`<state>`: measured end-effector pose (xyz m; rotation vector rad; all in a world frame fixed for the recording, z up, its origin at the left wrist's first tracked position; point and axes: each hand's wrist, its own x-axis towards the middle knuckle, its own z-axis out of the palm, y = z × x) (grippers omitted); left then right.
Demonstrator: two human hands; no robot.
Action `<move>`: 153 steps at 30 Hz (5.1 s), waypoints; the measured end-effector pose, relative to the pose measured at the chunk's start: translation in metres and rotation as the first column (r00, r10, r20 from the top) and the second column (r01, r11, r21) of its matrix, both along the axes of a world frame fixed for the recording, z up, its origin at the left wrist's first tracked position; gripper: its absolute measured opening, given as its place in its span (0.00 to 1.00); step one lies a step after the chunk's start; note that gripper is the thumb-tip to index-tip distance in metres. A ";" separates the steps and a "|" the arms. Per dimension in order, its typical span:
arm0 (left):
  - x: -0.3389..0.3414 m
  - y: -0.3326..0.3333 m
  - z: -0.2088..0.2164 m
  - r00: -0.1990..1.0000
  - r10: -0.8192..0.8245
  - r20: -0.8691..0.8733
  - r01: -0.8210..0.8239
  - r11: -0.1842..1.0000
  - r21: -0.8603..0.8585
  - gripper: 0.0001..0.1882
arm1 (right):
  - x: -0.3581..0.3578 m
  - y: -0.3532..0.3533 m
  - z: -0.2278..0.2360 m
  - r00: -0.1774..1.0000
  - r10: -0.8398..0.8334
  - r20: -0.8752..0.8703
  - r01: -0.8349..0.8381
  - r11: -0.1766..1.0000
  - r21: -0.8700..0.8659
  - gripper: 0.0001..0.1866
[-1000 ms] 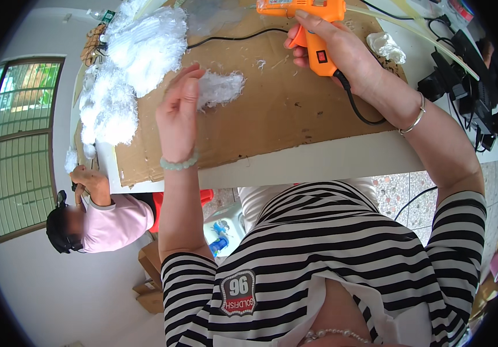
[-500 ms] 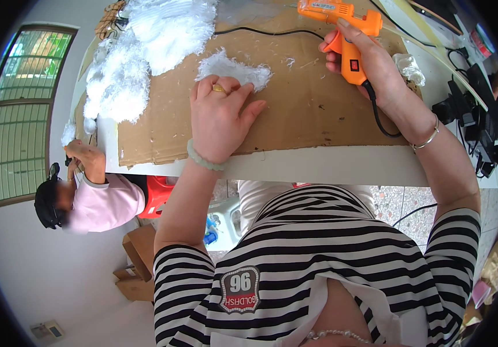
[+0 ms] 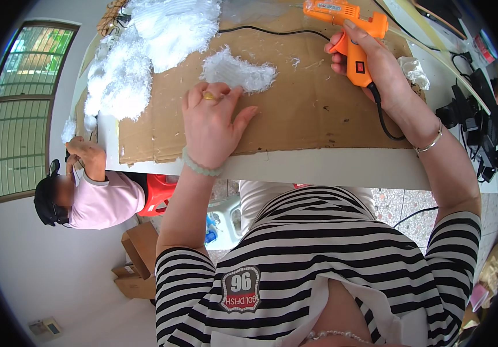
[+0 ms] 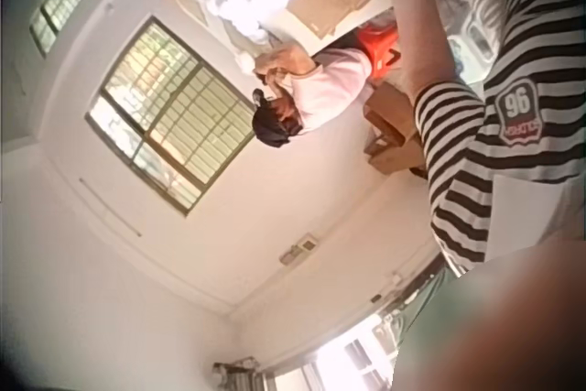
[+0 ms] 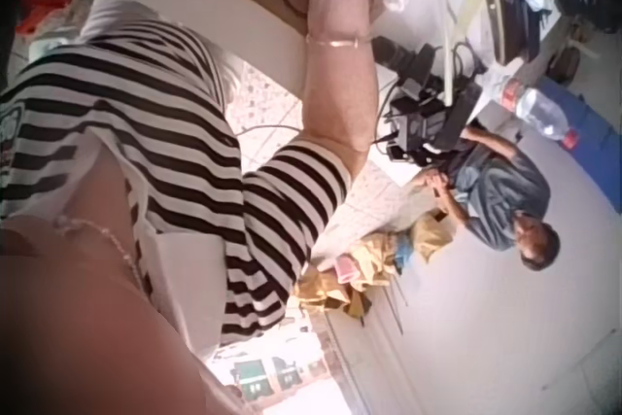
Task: Applying hot glue to white material and attaching synthetic fiber padding to assemble a product.
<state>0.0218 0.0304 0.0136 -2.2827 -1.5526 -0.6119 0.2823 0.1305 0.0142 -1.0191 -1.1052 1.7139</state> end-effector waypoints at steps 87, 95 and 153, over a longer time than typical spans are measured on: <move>-0.048 0.077 0.018 0.947 -0.302 -0.105 0.283 0.944 -0.167 0.14 | 0.001 0.000 0.002 0.998 0.047 -0.044 -0.047 0.999 0.003 0.18; -0.036 0.073 0.014 0.958 -0.287 0.006 0.285 0.947 -0.147 0.14 | 0.001 -0.001 0.002 0.998 0.054 -0.043 -0.053 0.998 0.013 0.19; -0.068 0.111 0.000 0.940 -0.073 0.333 0.217 0.881 -0.420 0.10 | -0.076 -0.020 0.021 0.509 -0.169 0.844 -0.681 0.521 0.515 0.17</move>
